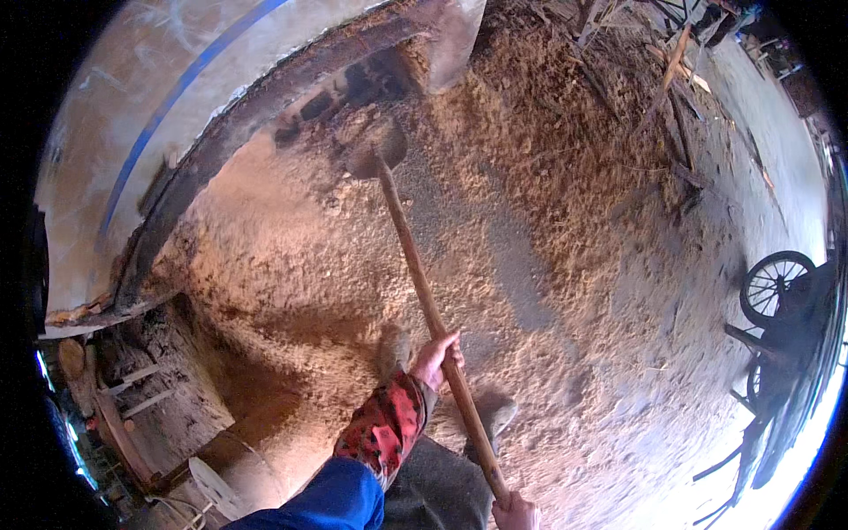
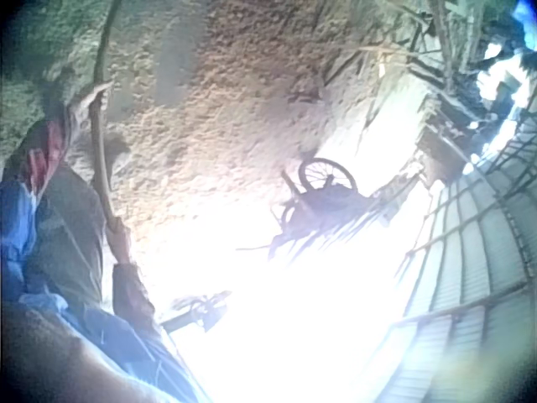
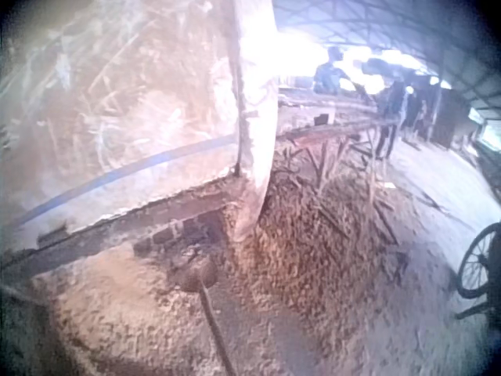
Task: The person uses a shovel to repeatedly scoop and move a large pile of sawdust within a workshop. The camera captures the repetitive action of lifting and shifting the material from a first-person perspective.
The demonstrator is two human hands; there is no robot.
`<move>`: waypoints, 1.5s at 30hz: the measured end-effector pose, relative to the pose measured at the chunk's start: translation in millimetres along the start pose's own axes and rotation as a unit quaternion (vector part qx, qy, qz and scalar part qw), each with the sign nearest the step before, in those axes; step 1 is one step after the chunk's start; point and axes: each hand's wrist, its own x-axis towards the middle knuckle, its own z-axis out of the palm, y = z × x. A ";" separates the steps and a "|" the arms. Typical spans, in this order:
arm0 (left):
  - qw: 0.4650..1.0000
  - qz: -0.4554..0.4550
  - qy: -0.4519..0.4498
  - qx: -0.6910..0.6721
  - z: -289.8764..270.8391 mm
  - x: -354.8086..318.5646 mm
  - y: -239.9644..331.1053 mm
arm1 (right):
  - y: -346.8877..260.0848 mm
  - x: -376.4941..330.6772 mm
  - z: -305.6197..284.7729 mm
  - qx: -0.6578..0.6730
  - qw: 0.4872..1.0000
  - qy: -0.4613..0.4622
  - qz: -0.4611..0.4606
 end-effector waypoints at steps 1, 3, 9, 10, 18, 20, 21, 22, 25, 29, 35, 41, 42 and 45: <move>1.000 0.028 0.008 0.004 -1.3 3.8 12.9 | -9.0 7.7 0.4 0.007 1.000 -0.010 0.000; 0.999 0.044 0.025 0.015 -7.2 8.2 36.5 | -25.0 24.0 2.7 0.022 0.999 -0.028 -0.006; 0.997 0.057 0.055 0.015 -40.6 4.7 74.3 | -51.0 45.9 20.4 0.015 0.999 0.000 -0.047; 0.995 0.078 0.067 0.018 -44.9 5.8 77.3 | -51.4 49.4 22.6 0.011 0.998 0.006 -0.057; 0.982 0.125 0.133 0.056 -66.2 27.2 97.9 | -35.3 98.6 29.2 0.021 0.994 0.012 -0.104; 0.978 0.138 0.142 0.067 -65.7 30.3 97.1 | -30.1 109.5 27.6 0.035 0.994 -0.007 -0.102; 0.973 0.150 0.154 0.084 -63.9 31.2 96.7 | -28.1 114.0 26.0 0.039 0.994 -0.010 -0.099; 0.976 0.158 0.146 0.037 -59.9 32.6 95.3 | -27.4 119.0 25.2 0.045 0.994 -0.005 -0.096; 0.971 0.157 0.153 0.093 -43.8 33.9 98.8 | -31.3 130.5 26.5 -0.011 1.000 0.017 -0.023; 0.950 0.209 0.170 0.156 -24.1 30.5 126.1 | -52.2 137.1 50.6 -0.017 0.996 0.076 -0.044; 0.943 0.214 0.179 0.183 -23.6 3.5 155.0 | -76.6 116.0 98.7 0.063 0.989 0.089 -0.102; 0.968 0.179 0.114 0.131 -11.6 -17.3 138.3 | -75.4 90.2 77.2 0.100 0.990 0.020 -0.099; 0.970 0.187 0.090 0.127 -10.0 -15.3 136.2 | -76.7 90.0 70.4 0.105 0.990 0.013 -0.091; 0.968 0.163 0.106 0.162 -9.5 13.5 141.6 | -88.9 102.5 58.4 0.178 0.979 -0.061 -0.071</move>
